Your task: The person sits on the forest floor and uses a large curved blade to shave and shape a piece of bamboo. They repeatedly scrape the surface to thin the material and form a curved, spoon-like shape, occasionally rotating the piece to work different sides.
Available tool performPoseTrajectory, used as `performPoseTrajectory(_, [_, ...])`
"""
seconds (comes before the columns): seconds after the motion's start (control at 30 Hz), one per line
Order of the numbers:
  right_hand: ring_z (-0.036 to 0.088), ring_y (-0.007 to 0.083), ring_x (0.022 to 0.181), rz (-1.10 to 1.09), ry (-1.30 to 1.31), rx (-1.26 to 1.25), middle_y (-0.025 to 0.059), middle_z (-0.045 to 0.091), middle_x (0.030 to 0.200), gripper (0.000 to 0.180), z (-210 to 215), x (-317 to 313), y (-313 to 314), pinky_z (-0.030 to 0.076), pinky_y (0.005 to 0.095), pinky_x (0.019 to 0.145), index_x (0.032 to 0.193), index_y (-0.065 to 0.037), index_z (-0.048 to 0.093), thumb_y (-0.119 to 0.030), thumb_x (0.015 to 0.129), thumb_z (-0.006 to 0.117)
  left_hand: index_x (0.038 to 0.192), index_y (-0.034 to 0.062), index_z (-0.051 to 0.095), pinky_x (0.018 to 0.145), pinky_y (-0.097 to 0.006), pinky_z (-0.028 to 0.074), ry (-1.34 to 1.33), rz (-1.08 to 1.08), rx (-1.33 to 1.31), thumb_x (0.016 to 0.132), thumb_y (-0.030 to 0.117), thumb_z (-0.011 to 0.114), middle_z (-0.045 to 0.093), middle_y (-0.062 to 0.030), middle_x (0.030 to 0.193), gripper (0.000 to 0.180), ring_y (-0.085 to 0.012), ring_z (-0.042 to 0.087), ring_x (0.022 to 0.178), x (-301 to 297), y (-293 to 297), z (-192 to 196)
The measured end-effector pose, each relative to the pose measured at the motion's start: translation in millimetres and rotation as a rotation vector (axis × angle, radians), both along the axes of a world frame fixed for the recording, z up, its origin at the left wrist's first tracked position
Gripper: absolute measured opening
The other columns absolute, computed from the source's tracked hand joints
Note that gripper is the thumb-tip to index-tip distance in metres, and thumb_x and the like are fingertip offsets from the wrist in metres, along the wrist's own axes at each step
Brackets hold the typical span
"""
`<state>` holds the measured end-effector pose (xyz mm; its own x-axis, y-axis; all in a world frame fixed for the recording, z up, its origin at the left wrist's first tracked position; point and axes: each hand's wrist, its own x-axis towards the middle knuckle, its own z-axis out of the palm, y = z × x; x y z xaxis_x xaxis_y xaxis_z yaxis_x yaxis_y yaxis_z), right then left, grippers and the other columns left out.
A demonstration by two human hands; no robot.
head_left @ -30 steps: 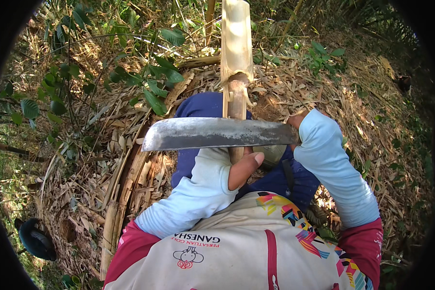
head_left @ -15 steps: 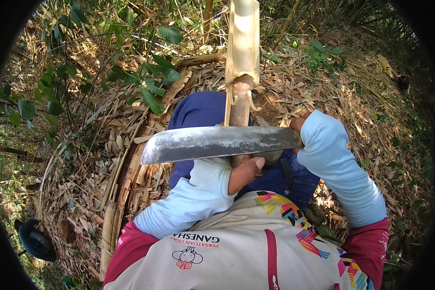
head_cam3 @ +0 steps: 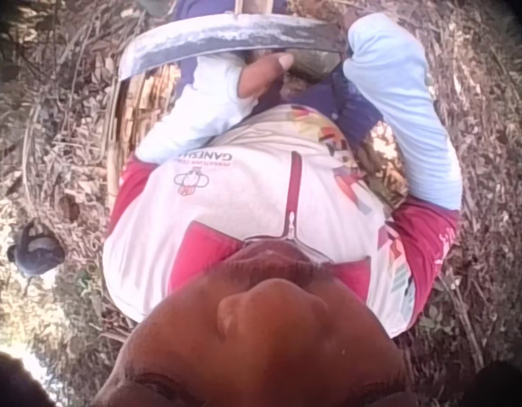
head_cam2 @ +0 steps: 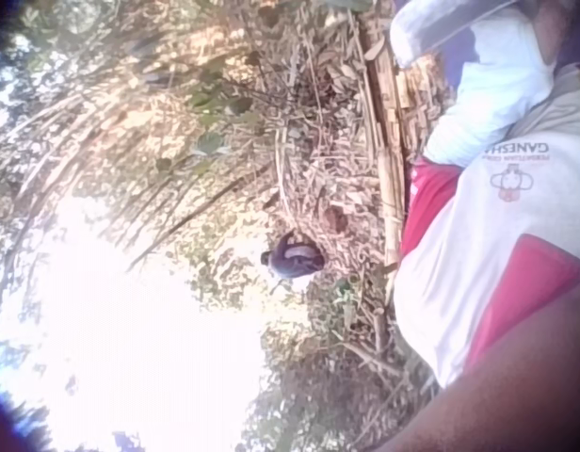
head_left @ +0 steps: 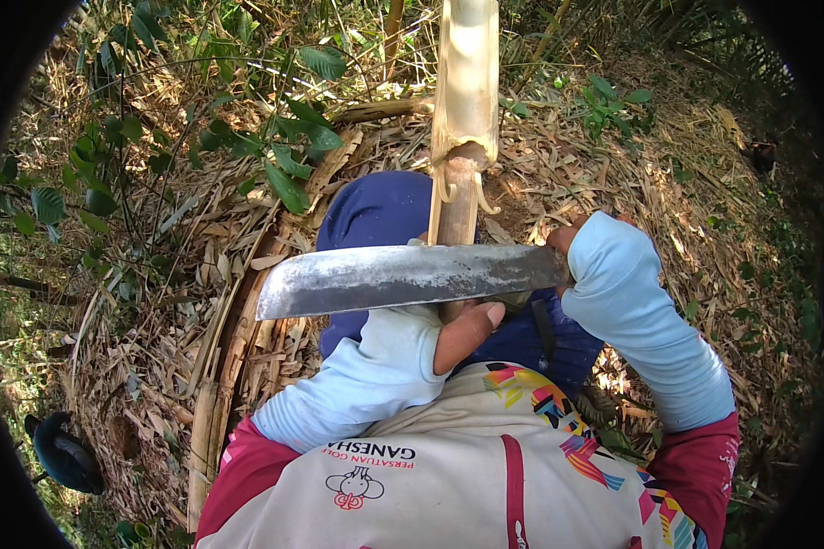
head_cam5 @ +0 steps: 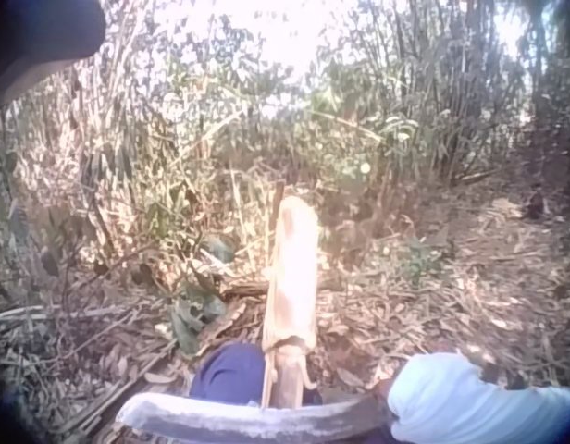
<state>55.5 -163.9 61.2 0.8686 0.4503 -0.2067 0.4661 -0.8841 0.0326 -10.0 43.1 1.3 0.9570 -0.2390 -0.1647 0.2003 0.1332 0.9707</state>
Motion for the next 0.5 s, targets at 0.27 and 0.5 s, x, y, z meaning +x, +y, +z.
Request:
performPoseTrajectory(0.27, [0.066, 0.0376, 0.086, -0.046, 0.031, -0.071, 0.0149, 0.068, 0.086, 0.035, 0, 3, 3, 0.052, 0.0435, 0.078, 0.105, -0.012, 0.063, -0.021, 0.072, 0.071, 0.110, 0.0019, 0.062, 0.085, -0.034, 0.044, -0.114, 0.035, 0.023, 0.081, 0.013, 0.068, 0.063, -0.0104, 0.098, 0.032, -0.0205, 0.057, 0.092, -1, -2, -7])
performPoseTrajectory(0.5, [0.064, 0.0341, 0.103, -0.152, 0.152, -0.286, 0.0096, 0.067, 0.111, 0.059, -1, 15, 15, 0.052, 0.0394, 0.090, 0.129, -0.020, 0.050, -0.026, 0.074, 0.069, 0.112, 0.0008, 0.059, 0.087, -0.032, 0.044, -0.132, 0.091, -0.032, 0.080, 0.013, 0.069, 0.062, -0.0100, 0.100, 0.036, -0.0193, 0.057, 0.095, -2, -7, -17])
